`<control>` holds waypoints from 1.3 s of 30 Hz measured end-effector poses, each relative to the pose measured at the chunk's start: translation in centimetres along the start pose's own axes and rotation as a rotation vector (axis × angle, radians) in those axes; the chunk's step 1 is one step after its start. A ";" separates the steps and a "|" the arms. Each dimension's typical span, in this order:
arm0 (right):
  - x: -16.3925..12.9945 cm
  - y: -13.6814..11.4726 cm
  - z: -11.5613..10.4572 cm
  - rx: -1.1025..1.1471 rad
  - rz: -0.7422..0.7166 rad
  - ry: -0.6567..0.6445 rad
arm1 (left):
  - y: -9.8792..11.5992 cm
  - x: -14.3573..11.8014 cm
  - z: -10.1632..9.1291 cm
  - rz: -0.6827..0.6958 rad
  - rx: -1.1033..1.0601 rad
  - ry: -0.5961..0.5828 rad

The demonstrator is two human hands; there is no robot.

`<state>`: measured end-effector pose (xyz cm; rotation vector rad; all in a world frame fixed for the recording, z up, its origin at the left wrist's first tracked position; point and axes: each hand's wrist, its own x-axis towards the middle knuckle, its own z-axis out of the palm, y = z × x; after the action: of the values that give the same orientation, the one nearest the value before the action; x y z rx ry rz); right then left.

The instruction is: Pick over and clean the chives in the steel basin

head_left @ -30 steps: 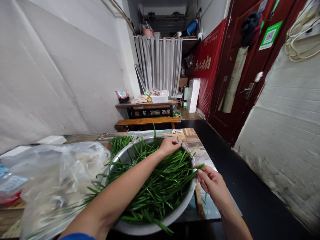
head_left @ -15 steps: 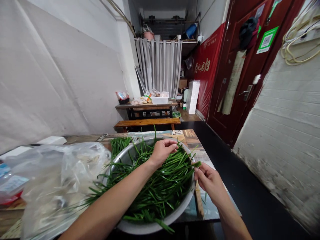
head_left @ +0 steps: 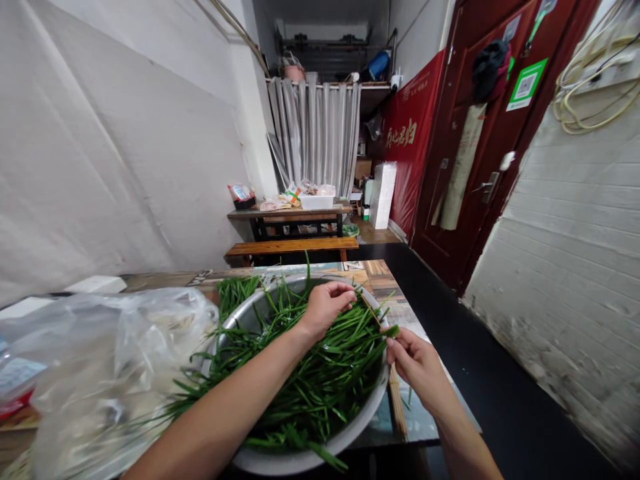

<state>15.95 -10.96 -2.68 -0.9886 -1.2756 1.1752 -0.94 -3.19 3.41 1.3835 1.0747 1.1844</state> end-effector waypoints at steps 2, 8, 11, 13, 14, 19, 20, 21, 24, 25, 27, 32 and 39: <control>0.0 -0.1 0.0 0.001 0.003 0.001 | -0.1 0.1 0.0 0.002 0.007 -0.002; 0.1 -0.2 0.1 0.018 0.013 0.010 | -0.2 0.1 -0.1 0.070 0.112 -0.001; 0.2 -0.2 0.1 0.040 0.029 0.009 | -0.2 0.0 -0.2 0.186 0.262 0.032; 0.2 -0.2 0.2 0.050 0.036 0.004 | -0.2 -0.1 -0.2 0.252 0.337 0.045; 0.2 -0.2 0.1 0.056 0.039 0.001 | -0.2 -0.1 -0.2 0.273 0.359 0.046; 0.1 -0.3 0.0 0.083 0.054 -0.006 | 0.1 -0.2 -0.3 0.371 0.442 0.047; 0.1 -0.3 -0.1 0.088 0.056 -0.005 | 0.2 -0.2 -0.4 0.396 0.458 0.046; 0.1 -0.3 -0.1 0.092 0.059 -0.005 | 0.2 -0.2 -0.4 0.419 0.470 0.042; 0.3 -0.3 0.0 0.115 0.063 0.002 | -0.1 -0.7 -0.1 0.467 0.485 -0.029; 0.3 -0.3 0.0 0.131 0.064 0.005 | -0.3 -1.0 0.2 0.470 0.483 -0.077; 0.4 -0.3 0.2 0.171 0.061 0.009 | -0.8 -1.9 0.9 0.453 0.472 -0.205; 0.2 0.0 0.0 0.235 0.043 0.033 | -0.6 -2.8 1.2 0.266 0.440 -0.442; -1.0 -2.1 -1.6 0.193 -0.053 0.100 | 1.2 0.3 -3.2 0.091 0.659 -0.216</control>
<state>17.79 -12.11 -0.86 -0.8563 -1.0814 1.1693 -4.00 -2.60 4.76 2.0285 1.3145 0.7346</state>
